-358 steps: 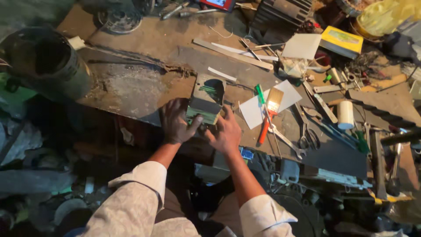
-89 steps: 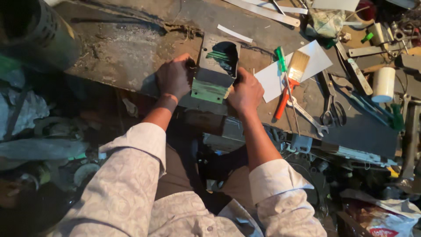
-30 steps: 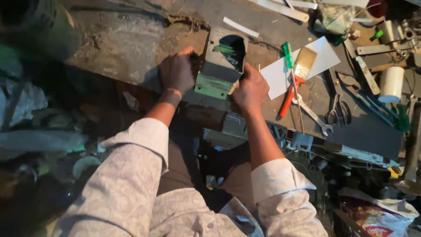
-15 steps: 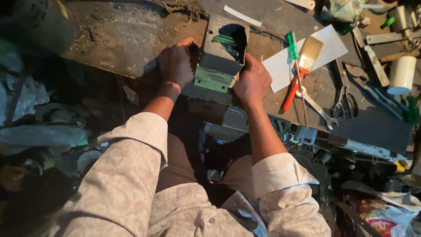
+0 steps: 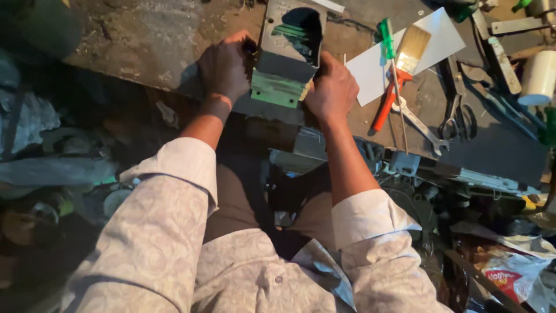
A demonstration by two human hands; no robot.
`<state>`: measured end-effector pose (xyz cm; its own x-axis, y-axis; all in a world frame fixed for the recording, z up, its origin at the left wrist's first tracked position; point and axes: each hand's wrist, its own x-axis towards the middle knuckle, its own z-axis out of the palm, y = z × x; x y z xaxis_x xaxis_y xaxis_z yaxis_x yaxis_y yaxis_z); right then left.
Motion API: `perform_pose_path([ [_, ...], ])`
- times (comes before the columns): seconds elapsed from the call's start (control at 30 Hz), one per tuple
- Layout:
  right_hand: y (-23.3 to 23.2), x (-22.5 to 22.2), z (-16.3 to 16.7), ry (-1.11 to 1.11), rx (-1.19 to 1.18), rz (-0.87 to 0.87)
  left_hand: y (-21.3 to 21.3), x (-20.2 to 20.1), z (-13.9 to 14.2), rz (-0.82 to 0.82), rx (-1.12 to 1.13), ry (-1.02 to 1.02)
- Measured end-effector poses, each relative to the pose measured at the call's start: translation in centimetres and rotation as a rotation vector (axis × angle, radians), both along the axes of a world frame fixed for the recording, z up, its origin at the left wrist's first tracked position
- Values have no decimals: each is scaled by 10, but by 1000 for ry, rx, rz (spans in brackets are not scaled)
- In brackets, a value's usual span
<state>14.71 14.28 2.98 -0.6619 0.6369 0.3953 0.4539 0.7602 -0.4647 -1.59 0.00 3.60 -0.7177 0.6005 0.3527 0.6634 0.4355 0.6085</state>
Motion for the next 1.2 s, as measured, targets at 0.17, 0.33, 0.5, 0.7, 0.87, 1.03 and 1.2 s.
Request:
perform_pose_path([
  [0.17, 1, -5, 4, -60, -68, -59, 3, -2, 3, 39, 7, -27],
  [0.33, -1, -5, -1, -14, 23, -34, 2, -1, 0, 12, -24, 13],
  [0.5, 3, -5, 1, 15, 17, -38, 3, -3, 3, 32, -10, -33],
  [0.7, -1, -5, 2, -47, -18, -47, 2, -1, 0, 25, -23, 23],
  [0.87, 1, -5, 3, -99, 50, -55, 2, -2, 0, 31, -20, 101],
  [1.03, -1, -8, 7, 9, -42, -30, 3, -3, 0, 25, -30, 6],
  [1.2, -3, -4, 0, -14, 70, -35, 4, -2, -7, 95, 32, 293],
])
